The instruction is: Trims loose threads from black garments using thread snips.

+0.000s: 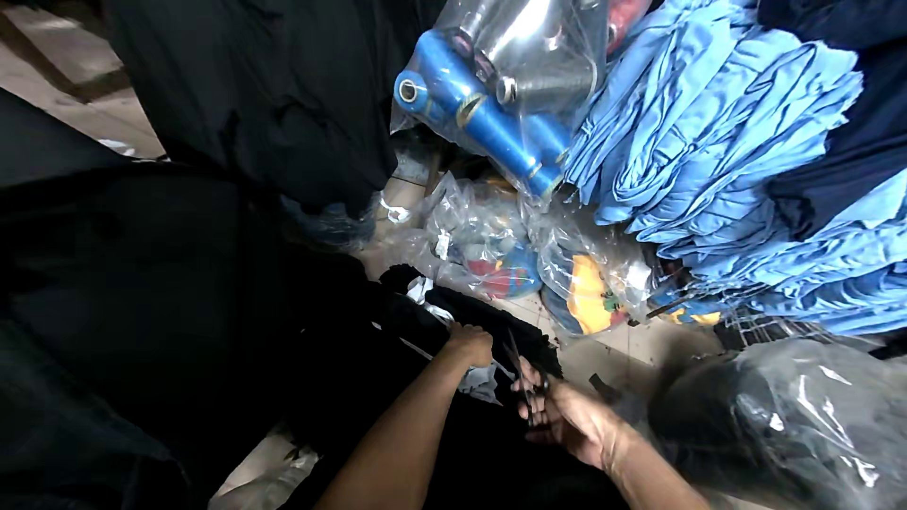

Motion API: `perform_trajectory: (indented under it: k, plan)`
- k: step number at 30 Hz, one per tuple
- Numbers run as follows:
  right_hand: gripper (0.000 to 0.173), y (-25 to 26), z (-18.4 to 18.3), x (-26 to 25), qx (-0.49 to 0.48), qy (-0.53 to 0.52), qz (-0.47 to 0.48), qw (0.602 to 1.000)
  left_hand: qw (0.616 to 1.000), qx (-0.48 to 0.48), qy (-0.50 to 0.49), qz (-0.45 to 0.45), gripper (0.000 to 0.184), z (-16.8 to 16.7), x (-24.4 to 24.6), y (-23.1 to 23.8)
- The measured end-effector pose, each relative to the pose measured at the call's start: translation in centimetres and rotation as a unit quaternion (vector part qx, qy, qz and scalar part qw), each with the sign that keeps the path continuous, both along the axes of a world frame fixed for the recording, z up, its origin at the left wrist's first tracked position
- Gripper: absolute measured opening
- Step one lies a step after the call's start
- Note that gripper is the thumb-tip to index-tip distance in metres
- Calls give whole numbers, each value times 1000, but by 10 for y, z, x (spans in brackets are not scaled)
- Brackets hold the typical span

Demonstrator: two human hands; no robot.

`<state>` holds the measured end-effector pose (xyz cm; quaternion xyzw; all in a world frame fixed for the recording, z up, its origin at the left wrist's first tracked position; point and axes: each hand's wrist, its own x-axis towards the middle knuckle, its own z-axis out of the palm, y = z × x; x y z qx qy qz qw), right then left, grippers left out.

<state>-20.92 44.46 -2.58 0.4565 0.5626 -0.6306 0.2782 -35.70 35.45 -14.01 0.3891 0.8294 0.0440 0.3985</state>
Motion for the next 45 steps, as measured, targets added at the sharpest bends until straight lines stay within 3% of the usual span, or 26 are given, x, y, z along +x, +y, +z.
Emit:
perform_trajectory:
  k: [10,19,45]
  plan:
    - [51,-5,-26,13,-50,-32,17,998,997,3,-36,63,36,-5,1,3]
    - [51,-5,-49,13,-31,-13,64,997,994,-4,-64,83,39,-6,-4,6]
    - [50,-10,-58,17,-13,9,118,993,991,-13,-94,97,36,1,-9,7]
